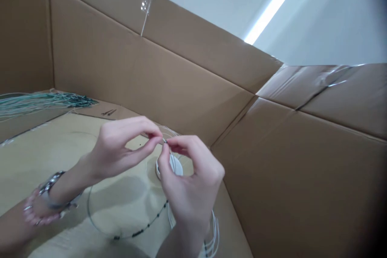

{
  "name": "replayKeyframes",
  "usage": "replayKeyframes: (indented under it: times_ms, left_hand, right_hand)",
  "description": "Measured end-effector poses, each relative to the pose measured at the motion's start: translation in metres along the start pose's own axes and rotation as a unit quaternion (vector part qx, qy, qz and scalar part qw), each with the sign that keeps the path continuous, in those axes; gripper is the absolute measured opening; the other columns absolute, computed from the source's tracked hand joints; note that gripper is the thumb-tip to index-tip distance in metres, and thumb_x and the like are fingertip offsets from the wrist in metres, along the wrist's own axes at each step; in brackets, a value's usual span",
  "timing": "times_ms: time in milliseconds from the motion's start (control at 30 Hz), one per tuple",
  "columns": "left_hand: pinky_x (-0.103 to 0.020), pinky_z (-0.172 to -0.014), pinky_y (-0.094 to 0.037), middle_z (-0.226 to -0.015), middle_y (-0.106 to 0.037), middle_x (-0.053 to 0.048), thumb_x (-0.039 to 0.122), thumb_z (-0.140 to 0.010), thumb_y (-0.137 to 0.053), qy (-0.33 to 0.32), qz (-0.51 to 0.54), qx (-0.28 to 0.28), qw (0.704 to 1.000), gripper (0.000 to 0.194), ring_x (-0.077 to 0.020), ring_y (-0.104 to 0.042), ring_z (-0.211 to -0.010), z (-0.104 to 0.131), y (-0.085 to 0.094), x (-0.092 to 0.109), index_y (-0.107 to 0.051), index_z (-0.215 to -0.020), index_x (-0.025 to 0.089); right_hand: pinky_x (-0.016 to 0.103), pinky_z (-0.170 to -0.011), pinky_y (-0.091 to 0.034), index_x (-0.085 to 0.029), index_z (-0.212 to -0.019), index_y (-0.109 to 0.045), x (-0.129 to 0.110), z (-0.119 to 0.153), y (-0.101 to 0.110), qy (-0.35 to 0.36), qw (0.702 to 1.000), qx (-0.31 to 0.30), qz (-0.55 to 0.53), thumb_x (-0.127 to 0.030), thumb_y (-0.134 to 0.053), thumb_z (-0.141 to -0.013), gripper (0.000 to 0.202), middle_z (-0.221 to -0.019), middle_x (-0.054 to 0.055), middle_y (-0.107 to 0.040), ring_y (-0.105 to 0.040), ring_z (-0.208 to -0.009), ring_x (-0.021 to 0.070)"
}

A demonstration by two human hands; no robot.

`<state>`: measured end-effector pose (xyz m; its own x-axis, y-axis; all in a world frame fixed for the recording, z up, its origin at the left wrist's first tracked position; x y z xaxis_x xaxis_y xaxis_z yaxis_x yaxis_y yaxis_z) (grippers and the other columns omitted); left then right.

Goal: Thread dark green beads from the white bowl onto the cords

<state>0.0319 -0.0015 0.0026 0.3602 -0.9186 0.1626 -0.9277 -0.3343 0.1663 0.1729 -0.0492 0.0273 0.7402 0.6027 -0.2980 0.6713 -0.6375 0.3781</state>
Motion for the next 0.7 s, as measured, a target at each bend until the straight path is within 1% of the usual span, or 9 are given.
replayKeyframes:
  times_ms: [67,100,167,233,267,333,467,600,700]
  left_hand:
    - [-0.016,-0.061,-0.047,-0.071,-0.065,0.004,0.008,-0.082,-0.062,0.016,-0.016,0.005,1.0,0.01,-0.0055,-0.059,-0.063,-0.003,0.001,-0.005,-0.059,-0.077,0.016]
    - [-0.017,-0.061,-0.047,-0.07,-0.064,0.003,0.009,-0.083,-0.061,0.03,-0.02,0.006,0.999,0.01,-0.0061,-0.058,-0.062,-0.004,0.002,-0.008,-0.058,-0.076,0.016]
    - [-0.018,-0.063,-0.047,-0.07,-0.064,0.002,0.011,-0.084,-0.059,0.06,-0.02,-0.011,0.998,0.009,-0.0075,-0.058,-0.064,-0.007,0.002,-0.015,-0.058,-0.076,0.016]
    - [-0.018,-0.065,-0.048,-0.072,-0.064,0.002,0.013,-0.085,-0.058,0.085,0.003,-0.06,0.995,0.008,-0.0077,-0.059,-0.065,-0.008,-0.001,-0.02,-0.059,-0.078,0.016]
    - [-0.017,-0.065,-0.048,-0.074,-0.065,0.001,0.015,-0.086,-0.058,0.094,0.022,-0.088,0.991,0.007,-0.0075,-0.06,-0.066,-0.008,-0.003,-0.022,-0.06,-0.079,0.015]
    - [-0.016,-0.065,-0.048,-0.075,-0.066,0.0,0.018,-0.088,-0.057,0.111,0.065,-0.126,0.984,0.01,-0.0076,-0.061,-0.068,-0.007,-0.009,-0.026,-0.061,-0.08,0.014]
    - [-0.017,-0.066,-0.05,-0.077,-0.067,-0.002,0.022,-0.088,-0.057,0.161,0.135,-0.135,0.968,0.013,-0.0091,-0.063,-0.07,-0.004,-0.02,-0.036,-0.062,-0.08,0.012]
    - [-0.021,-0.072,-0.054,-0.085,-0.068,-0.004,0.03,-0.089,-0.057,0.212,0.21,-0.158,0.941,0.019,-0.0112,-0.066,-0.078,-0.001,-0.032,-0.056,-0.061,-0.091,0.012]
    - [-0.024,-0.081,-0.054,-0.096,-0.069,-0.007,0.032,-0.093,-0.05,0.241,0.159,-0.193,0.938,0.026,-0.0123,-0.066,-0.088,0.007,-0.045,-0.087,-0.06,-0.104,0.011]
  right_hand:
    - [0.023,-0.065,-0.05,-0.017,-0.071,-0.061,0.009,0.001,0.003,-0.062,0.994,-0.08,0.032,-0.011,-0.06,-0.073,0.007,-0.068,-0.003,-0.063,-0.06,-0.065,0.0095]
    - [0.025,-0.066,-0.051,-0.018,-0.07,-0.061,0.015,0.002,0.004,-0.099,0.982,-0.151,0.052,-0.011,-0.06,-0.073,0.007,-0.068,-0.003,-0.064,-0.061,-0.065,0.0107]
    - [0.03,-0.068,-0.051,-0.019,-0.073,-0.064,0.026,0.003,0.007,-0.153,0.937,-0.302,0.085,-0.013,-0.061,-0.072,0.007,-0.071,-0.002,-0.067,-0.062,-0.067,0.014]
    - [0.035,-0.072,-0.052,-0.02,-0.087,-0.068,0.033,0.003,0.008,-0.158,0.912,-0.372,0.074,-0.018,-0.062,-0.075,0.014,-0.082,0.001,-0.07,-0.066,-0.076,0.0181]
    - [0.036,-0.076,-0.053,-0.02,-0.097,-0.067,0.035,0.002,0.006,-0.151,0.918,-0.364,0.046,-0.021,-0.062,-0.078,0.02,-0.089,0.003,-0.071,-0.067,-0.083,0.0193]
    - [0.035,-0.082,-0.053,-0.019,-0.106,-0.065,0.035,-0.003,0.0,-0.138,0.944,-0.297,-0.033,-0.027,-0.058,-0.085,0.024,-0.097,0.005,-0.071,-0.067,-0.09,0.0179]
    - [0.028,-0.076,-0.055,-0.017,-0.089,-0.066,0.036,-0.01,-0.021,-0.153,0.966,-0.179,-0.107,-0.026,-0.054,-0.089,0.014,-0.084,0.004,-0.071,-0.068,-0.078,0.0126]
    - [0.026,-0.069,-0.054,-0.016,-0.08,-0.065,0.044,-0.013,-0.033,-0.159,0.972,-0.131,-0.115,-0.024,-0.058,-0.086,0.012,-0.074,0.002,-0.07,-0.066,-0.067,0.0117]
    - [0.027,-0.067,-0.055,-0.016,-0.078,-0.066,0.051,-0.013,-0.034,-0.164,0.974,-0.102,-0.116,-0.027,-0.061,-0.083,0.013,-0.071,0.002,-0.069,-0.067,-0.065,0.0131]
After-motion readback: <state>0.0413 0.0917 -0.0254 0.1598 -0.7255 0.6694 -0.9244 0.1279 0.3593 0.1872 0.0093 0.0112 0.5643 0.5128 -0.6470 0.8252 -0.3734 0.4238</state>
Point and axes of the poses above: each hand's wrist, its own z-axis away from the middle knuckle, its own y-axis out of the back of the hand, x = y × z, the point moved 1 cm from there along -z, towards the middle knuckle
